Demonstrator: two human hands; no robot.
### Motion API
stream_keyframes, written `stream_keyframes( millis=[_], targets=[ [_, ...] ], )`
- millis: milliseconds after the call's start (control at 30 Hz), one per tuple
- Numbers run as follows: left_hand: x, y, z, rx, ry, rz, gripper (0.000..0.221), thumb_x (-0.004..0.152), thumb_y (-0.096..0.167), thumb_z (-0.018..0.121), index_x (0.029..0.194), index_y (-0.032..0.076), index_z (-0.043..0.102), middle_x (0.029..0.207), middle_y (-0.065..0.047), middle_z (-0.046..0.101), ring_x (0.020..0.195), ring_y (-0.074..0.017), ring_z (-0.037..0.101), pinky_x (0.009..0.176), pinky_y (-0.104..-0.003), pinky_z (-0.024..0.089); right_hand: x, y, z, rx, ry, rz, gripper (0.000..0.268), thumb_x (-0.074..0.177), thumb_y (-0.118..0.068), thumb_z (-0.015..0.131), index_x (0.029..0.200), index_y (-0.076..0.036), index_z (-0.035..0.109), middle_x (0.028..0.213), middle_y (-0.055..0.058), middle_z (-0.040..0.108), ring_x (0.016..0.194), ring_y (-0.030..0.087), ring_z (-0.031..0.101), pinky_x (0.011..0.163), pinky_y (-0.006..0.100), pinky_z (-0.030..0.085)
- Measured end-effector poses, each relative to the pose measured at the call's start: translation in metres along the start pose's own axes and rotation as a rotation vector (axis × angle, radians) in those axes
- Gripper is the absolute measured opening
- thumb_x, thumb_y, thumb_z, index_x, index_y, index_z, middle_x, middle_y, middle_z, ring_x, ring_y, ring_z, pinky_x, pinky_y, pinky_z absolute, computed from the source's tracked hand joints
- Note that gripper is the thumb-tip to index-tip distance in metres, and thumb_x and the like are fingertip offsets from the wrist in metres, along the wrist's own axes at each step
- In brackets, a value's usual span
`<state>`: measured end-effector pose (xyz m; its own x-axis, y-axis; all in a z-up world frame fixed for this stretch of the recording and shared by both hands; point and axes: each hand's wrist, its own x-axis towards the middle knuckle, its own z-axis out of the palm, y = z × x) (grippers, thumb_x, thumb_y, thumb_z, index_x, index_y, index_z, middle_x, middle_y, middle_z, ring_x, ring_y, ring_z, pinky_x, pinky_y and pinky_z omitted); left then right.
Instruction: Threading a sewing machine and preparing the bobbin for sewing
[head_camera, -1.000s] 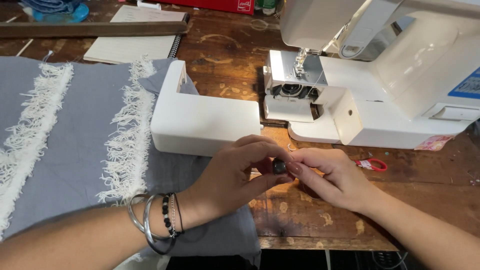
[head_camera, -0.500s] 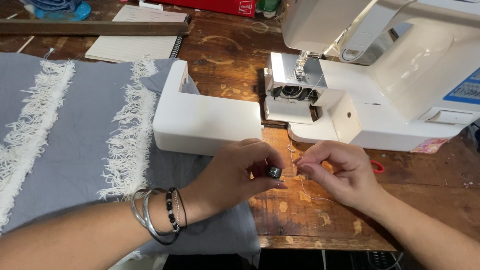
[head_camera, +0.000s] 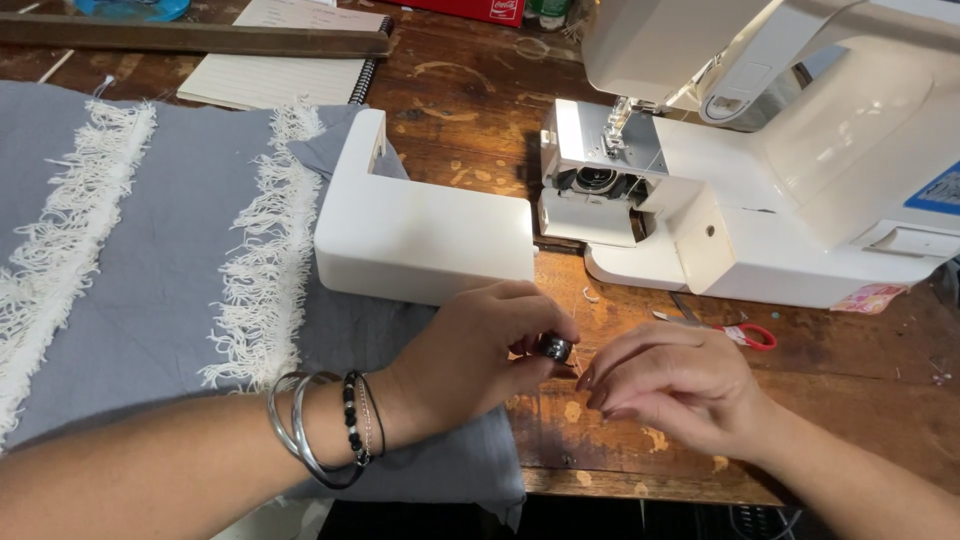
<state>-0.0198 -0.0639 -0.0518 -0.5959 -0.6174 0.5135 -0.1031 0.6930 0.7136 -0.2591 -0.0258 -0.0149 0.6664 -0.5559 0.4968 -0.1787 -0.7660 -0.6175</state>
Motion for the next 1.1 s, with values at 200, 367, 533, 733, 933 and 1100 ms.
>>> stream_keyframes(
  millis=[200,367,533,733,933,1100],
  targets=[
    [-0.001,0.001,0.001,0.048,0.032,-0.015,0.024,0.077,0.002,0.071,0.098,0.014,0.067,0.098,-0.004,0.068,0.082,-0.0226,0.069,0.075,-0.034,0.054,0.006,-0.008,0.002,0.003,-0.136,-0.064,0.017,0.101,-0.019,0.054,0.096,-0.008,0.066,0.094,0.012,0.077,0.088,0.023,0.084,0.073,0.028,0.068],
    [0.0,0.003,-0.003,-0.035,0.055,0.069,0.019,0.088,0.005,0.074,0.104,0.012,0.068,0.1,-0.005,0.072,0.087,-0.022,0.073,0.079,-0.032,0.057,-0.002,0.0,0.002,0.129,-0.077,-0.029,0.017,0.104,-0.014,0.047,0.098,-0.003,0.058,0.084,0.01,0.077,0.077,0.02,0.083,0.071,0.028,0.071],
    [0.002,0.009,-0.008,-0.142,0.097,0.074,0.018,0.097,0.022,0.069,0.113,0.015,0.071,0.106,-0.003,0.078,0.09,-0.0162,0.077,0.08,-0.028,0.063,-0.009,0.014,-0.004,0.062,0.098,0.068,0.008,0.104,-0.009,0.045,0.101,-0.005,0.051,0.075,0.005,0.068,0.062,0.012,0.067,0.059,0.022,0.057],
    [0.005,0.006,-0.007,-0.237,0.095,0.063,0.019,0.094,0.016,0.073,0.113,0.012,0.072,0.104,-0.005,0.076,0.092,-0.0157,0.076,0.083,-0.027,0.063,-0.006,0.013,-0.003,0.077,0.112,0.139,0.014,0.106,-0.015,0.043,0.098,-0.006,0.051,0.07,0.004,0.067,0.06,0.012,0.067,0.061,0.024,0.059],
    [0.007,0.011,-0.01,-0.253,0.127,-0.005,0.021,0.09,0.016,0.078,0.11,0.014,0.075,0.094,-0.003,0.074,0.081,-0.0119,0.071,0.077,-0.024,0.062,-0.005,0.02,-0.002,0.058,-0.007,0.042,0.012,0.104,-0.005,0.043,0.099,-0.006,0.054,0.076,0.002,0.071,0.066,0.008,0.073,0.058,0.018,0.062],
    [0.007,0.011,-0.008,-0.269,0.129,0.003,0.021,0.092,0.016,0.075,0.112,0.013,0.073,0.099,-0.005,0.076,0.089,-0.0145,0.076,0.084,-0.025,0.065,0.002,0.003,0.001,0.04,-0.039,0.057,0.011,0.104,-0.013,0.048,0.098,-0.008,0.057,0.081,0.002,0.079,0.074,0.012,0.082,0.063,0.022,0.067]
  ],
)
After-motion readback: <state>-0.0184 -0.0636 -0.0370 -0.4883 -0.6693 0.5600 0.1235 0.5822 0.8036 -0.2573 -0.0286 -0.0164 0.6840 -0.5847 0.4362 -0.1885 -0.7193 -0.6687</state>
